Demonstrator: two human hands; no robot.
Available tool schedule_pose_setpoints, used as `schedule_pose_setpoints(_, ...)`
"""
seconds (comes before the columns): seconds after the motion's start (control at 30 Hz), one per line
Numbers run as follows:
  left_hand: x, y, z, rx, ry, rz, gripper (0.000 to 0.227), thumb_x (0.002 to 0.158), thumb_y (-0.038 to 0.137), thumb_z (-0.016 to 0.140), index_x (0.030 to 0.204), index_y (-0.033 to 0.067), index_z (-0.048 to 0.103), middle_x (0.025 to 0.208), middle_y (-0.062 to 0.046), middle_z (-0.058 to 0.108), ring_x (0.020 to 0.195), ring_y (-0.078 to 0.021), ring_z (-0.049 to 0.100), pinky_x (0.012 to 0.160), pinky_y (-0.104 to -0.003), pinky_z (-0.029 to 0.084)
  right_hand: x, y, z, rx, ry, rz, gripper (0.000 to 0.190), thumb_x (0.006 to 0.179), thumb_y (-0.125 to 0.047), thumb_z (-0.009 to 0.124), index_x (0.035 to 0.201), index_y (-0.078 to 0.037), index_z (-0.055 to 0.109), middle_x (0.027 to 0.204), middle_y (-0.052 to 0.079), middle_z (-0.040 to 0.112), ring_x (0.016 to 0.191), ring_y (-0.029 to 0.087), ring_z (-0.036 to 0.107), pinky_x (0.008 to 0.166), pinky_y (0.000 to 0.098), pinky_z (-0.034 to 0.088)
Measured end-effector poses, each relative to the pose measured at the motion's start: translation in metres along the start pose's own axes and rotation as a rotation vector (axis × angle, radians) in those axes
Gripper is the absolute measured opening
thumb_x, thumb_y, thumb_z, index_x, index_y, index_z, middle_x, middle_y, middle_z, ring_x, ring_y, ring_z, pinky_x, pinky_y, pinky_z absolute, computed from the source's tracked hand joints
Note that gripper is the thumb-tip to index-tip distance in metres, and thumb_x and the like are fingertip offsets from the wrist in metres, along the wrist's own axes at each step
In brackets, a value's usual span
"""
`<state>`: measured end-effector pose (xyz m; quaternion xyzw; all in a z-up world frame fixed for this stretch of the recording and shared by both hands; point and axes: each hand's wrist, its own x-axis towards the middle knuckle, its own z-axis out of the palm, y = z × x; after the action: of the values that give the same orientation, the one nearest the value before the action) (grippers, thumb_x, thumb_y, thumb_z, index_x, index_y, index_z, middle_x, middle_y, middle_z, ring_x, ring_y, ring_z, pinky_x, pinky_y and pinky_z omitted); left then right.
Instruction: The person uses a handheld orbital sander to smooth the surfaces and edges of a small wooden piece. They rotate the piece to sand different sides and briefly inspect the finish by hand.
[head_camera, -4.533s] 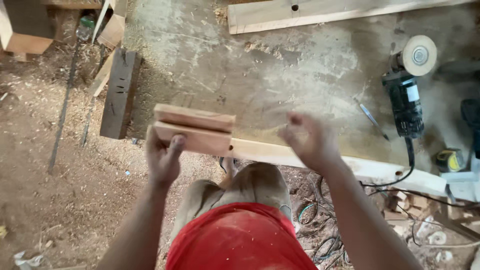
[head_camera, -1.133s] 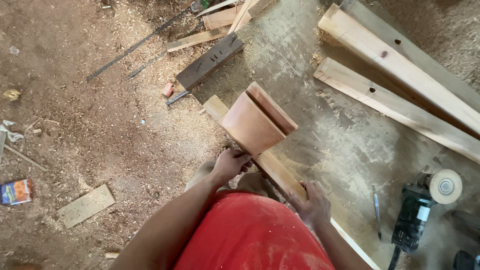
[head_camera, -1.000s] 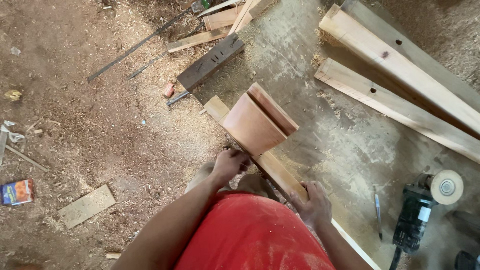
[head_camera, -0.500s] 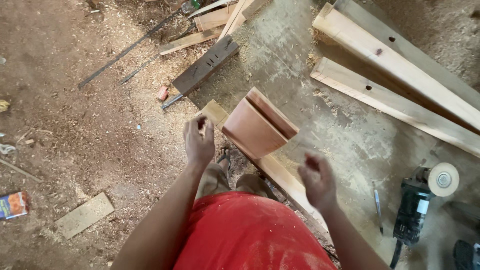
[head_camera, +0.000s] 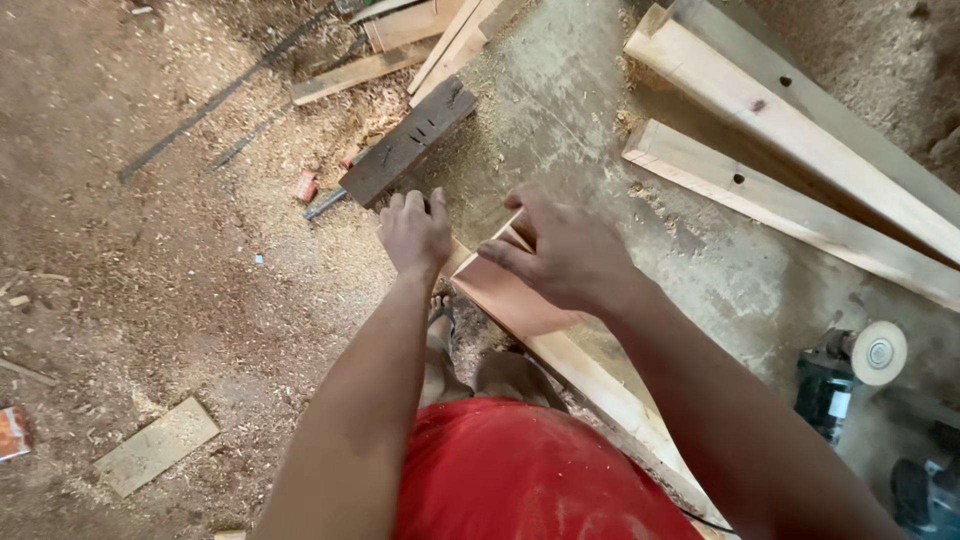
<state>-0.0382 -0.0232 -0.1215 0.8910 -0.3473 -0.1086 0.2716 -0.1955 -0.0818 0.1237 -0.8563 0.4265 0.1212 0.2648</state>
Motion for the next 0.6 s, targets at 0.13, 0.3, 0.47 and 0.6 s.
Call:
schedule_pose_setpoints(0.13, 0.000, 0.002, 0.008, 0.046, 0.015, -0.009, 0.037, 0.104, 0.039, 0.054, 0.088, 0.0082, 0.067, 0.093, -0.013, 0.062, 0.087, -0.0301, 0.058, 0.082, -0.048, 0.047, 0.007, 0.004, -0.002, -0.041, -0.047, -0.045, 0.061, 0.088, -0.066, 0.063, 0.123, -0.017, 0.058, 0.098, 0.007, 0.076, 0.092, 0.029, 0.073, 0.084, 0.0476, 0.054)
schedule_pose_setpoints(0.3, -0.005, 0.003, 0.006, 0.032, 0.113, -0.009, 0.030, 0.099, 0.034, 0.059, 0.085, 0.0082, 0.067, 0.093, -0.013, 0.063, 0.087, -0.0321, 0.059, 0.079, -0.047, 0.049, 0.005, 0.016, -0.002, -0.028, -0.012, -0.136, 0.060, 0.088, -0.062, 0.066, 0.124, -0.015, 0.057, 0.087, 0.009, 0.076, 0.081, 0.033, 0.073, 0.073, 0.0463, 0.056)
schedule_pose_setpoints(0.47, -0.002, 0.006, 0.003, 0.034, -0.008, -0.007, 0.030, 0.103, 0.031, 0.055, 0.084, 0.0093, 0.064, 0.088, -0.011, 0.059, 0.082, -0.0281, 0.056, 0.077, -0.045, 0.046, 0.013, 0.015, -0.003, -0.002, -0.057, -0.163, 0.053, 0.090, -0.056, 0.064, 0.121, -0.014, 0.057, 0.087, 0.008, 0.077, 0.080, 0.031, 0.074, 0.071, 0.0470, 0.056)
schedule_pose_setpoints(0.6, -0.002, 0.007, 0.004, 0.088, 0.059, 0.109, 0.026, 0.102, 0.027, 0.054, 0.083, 0.0102, 0.061, 0.089, -0.010, 0.058, 0.083, -0.0260, 0.054, 0.075, -0.043, 0.044, 0.022, 0.019, 0.001, -0.081, -0.154, -0.124, 0.049, 0.092, -0.057, 0.062, 0.117, -0.015, 0.057, 0.083, 0.008, 0.077, 0.079, 0.029, 0.074, 0.074, 0.0461, 0.055)
